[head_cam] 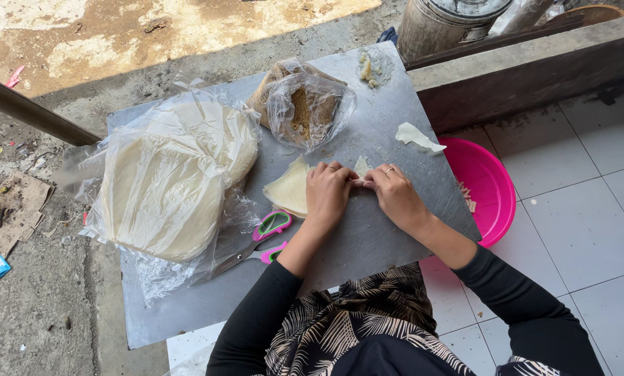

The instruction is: The person prepares spring rolls by placing a small amount of filling onto thin wrappers and rolling them into cylinders. They use a pair of scissors to cut pieces of wrapper and place the finished rolls into a pink bowl.

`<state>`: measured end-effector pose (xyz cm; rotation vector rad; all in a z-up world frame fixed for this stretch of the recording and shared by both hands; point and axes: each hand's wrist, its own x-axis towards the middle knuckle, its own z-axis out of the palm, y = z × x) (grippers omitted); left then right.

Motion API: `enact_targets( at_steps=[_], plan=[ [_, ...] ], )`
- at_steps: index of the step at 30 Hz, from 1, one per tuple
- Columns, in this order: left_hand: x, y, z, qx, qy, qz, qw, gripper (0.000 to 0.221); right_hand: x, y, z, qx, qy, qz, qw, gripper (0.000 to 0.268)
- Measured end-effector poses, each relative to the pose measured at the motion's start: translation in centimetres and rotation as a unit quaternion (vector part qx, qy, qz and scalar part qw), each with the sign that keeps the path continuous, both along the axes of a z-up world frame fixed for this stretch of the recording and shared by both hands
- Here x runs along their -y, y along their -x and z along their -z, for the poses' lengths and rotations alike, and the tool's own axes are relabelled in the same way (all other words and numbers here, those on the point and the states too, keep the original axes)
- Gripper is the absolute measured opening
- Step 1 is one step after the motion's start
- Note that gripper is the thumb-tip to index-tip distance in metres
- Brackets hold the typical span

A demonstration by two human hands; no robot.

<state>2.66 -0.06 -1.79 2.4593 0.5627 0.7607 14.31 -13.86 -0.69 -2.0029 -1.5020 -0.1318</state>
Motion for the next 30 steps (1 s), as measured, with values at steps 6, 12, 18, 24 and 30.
enact_targets(
  at_steps=[6,12,18,24,30],
  plan=[
    [0.1,-0.5,-1.3,-0.038,0.081,-0.05,0.995,0.017,-1.0,-2.4,-0.1,-0.204,0.073,0.06,0.974,0.018],
    [0.3,-0.8,-1.7,-0.037,0.118,-0.059,0.991,0.018,-0.8,-1.9,-0.3,-0.211,-0.006,0.033,0.977,0.015],
    [0.1,0.4,-1.3,0.011,-0.021,-0.011,1.0,0.011,0.5,-0.6,-0.8,-0.012,-0.062,-0.038,0.997,0.016],
    [-0.2,-0.8,-1.0,-0.032,-0.061,-0.037,0.997,0.012,-0.5,-1.6,-0.5,-0.056,-0.01,-0.008,0.998,0.012],
    [-1.3,-2.1,-1.3,-0.08,0.073,-0.063,0.992,0.024,-1.8,-3.4,-1.0,-0.147,0.054,0.025,0.987,0.013]
  ],
)
